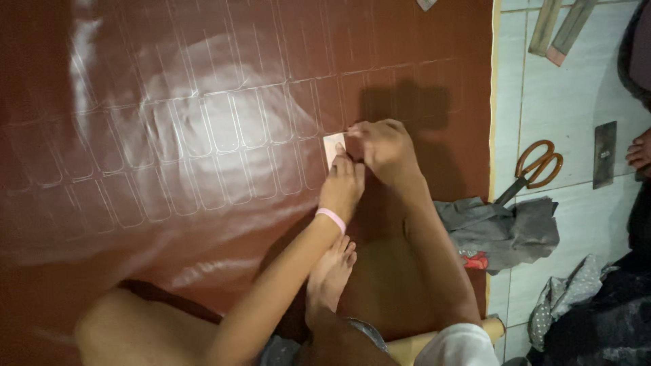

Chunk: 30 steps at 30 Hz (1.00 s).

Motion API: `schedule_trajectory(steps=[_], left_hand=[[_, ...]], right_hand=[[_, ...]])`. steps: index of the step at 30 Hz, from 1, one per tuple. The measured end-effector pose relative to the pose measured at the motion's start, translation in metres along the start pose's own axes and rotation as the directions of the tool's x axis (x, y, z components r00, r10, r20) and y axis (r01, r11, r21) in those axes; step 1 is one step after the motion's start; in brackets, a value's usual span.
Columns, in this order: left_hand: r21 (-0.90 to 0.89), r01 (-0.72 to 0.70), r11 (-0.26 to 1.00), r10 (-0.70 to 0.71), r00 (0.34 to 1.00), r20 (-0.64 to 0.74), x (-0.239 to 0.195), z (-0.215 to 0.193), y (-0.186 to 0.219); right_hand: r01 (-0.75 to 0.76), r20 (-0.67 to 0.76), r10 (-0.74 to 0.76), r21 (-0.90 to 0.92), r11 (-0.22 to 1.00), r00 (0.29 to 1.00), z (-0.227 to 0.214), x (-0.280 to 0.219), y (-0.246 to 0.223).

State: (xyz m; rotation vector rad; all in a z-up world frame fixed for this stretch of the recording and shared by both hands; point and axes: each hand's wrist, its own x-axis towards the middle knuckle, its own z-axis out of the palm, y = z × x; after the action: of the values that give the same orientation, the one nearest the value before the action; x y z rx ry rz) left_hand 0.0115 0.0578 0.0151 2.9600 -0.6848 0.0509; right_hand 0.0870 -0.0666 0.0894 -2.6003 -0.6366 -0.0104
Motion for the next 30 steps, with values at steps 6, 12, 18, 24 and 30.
schedule_trajectory(steps=[6,12,18,24,30], left_hand=[[-0.195,-0.038,0.98,0.036,0.999,-0.014,-0.008,-0.014,-0.051],[-0.511,0.003,0.86,0.013,1.0,0.029,-0.005,-0.032,-0.089],[-0.52,-0.012,0.854,0.018,1.0,0.006,-0.002,-0.034,-0.089],[-0.54,0.002,0.842,-0.004,1.0,-0.002,-0.005,-0.034,-0.091],[-0.598,0.003,0.801,-0.007,1.0,-0.004,-0.004,-0.037,-0.093]], right_hand=[[-0.028,-0.133,0.049,0.156,0.987,0.99,0.011,-0.022,-0.003],[-0.066,-0.077,0.079,0.159,0.985,0.994,0.011,-0.082,-0.041],[-0.003,-0.05,0.019,0.302,0.953,0.999,0.019,-0.086,-0.046],[-0.054,-0.073,0.068,0.18,0.982,0.995,0.013,-0.085,-0.047],[-0.175,-0.11,0.198,0.19,0.966,0.974,0.009,-0.086,-0.041]])
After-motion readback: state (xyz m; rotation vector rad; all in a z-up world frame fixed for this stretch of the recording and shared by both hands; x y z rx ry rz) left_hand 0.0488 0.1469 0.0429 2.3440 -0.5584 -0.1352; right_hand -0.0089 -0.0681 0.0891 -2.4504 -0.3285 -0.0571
